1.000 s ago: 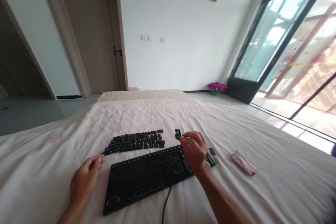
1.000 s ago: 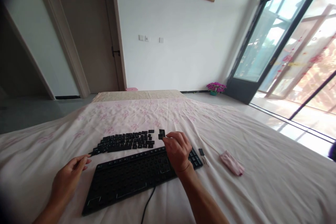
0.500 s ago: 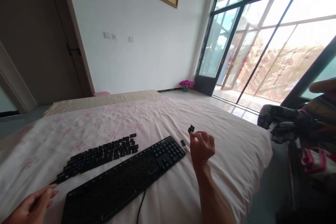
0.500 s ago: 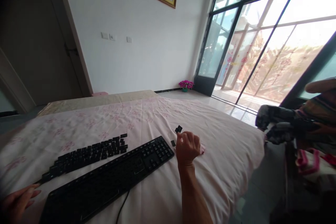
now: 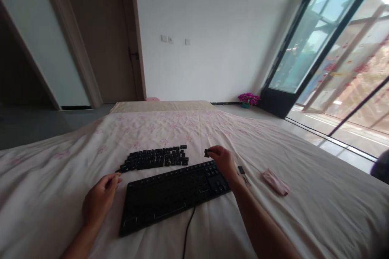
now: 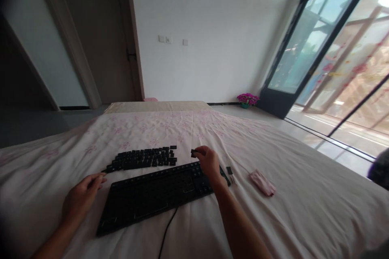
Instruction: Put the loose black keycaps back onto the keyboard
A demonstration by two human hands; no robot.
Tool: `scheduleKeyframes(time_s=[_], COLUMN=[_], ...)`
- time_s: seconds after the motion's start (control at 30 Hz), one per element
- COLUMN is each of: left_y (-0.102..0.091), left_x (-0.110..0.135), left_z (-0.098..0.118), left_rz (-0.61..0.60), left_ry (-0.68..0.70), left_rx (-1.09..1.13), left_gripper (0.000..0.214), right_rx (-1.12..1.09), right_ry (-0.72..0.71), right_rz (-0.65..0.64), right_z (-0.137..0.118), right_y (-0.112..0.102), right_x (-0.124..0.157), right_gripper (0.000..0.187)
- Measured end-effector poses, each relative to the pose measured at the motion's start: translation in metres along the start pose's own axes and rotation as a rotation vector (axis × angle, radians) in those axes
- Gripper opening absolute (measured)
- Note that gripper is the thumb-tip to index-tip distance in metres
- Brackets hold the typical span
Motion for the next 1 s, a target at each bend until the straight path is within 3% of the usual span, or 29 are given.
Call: scheduleKeyframes(time_s=[0.1,0.23,0.4,0.5,0.6,0.8,0.9,1.0], left_y=[0.001,0.0,-0.005,-0.005,-0.004,-0.009,-0.011,-0.012], left_x=[0.005,0.011,0.016,0.016,0.017,0.019,0.02,0.018], left_z=[0.007,0.009,0.012,0.014,0.017,0.021,0.02,0.018], left_rz=[-0.085,-0.126,-0.077,-0.059,-0.077,-0.074,-0.064,-0.058], left_ry=[-0.037,0.01,0.073,0.081,0.096,0.125,0.117,0.084], left_rx=[0.011,0.03,0.125,0.15,0.18,0.227,0.262,0.302], left_gripper=[0.036,0.033,0.03,0.028,0.028,0.024,0.021,0.02], right_rx=[0.031,0.138,0.276,0.358,0.398,0.301,0.385,0.427], right_ry=[0.031,0.059,0.055,0.014,-0.13,-0.522,-0.535,-0.508], right_rz=[-0.144,-0.22,-0.275,-0.25,-0.269,-0.467,-0.499,-0.505], right_z=[-0.006,-0.003,0.007,-0.003,-0.041,-0.154,-0.185,-0.199], right_y=[0.044,0.078,0.089,0.092,0.114,0.213,0.257,0.285], right_x=[-0.03,-0.05,-0.058,-0.063,-0.058,-0.018,-0.012,-0.016], right_gripper=[0.026,0.023,0.022,0.023,0.023,0.021,0.022,0.023])
Point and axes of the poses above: each hand's wrist, its own x-axis away from the middle knuckle, its own y-axis out of the palm, z = x × y, the point moved 6 cm from there along -x, towards the middle knuckle, and after that the axes turned 3 degrees about y, right-handed, at the moved point
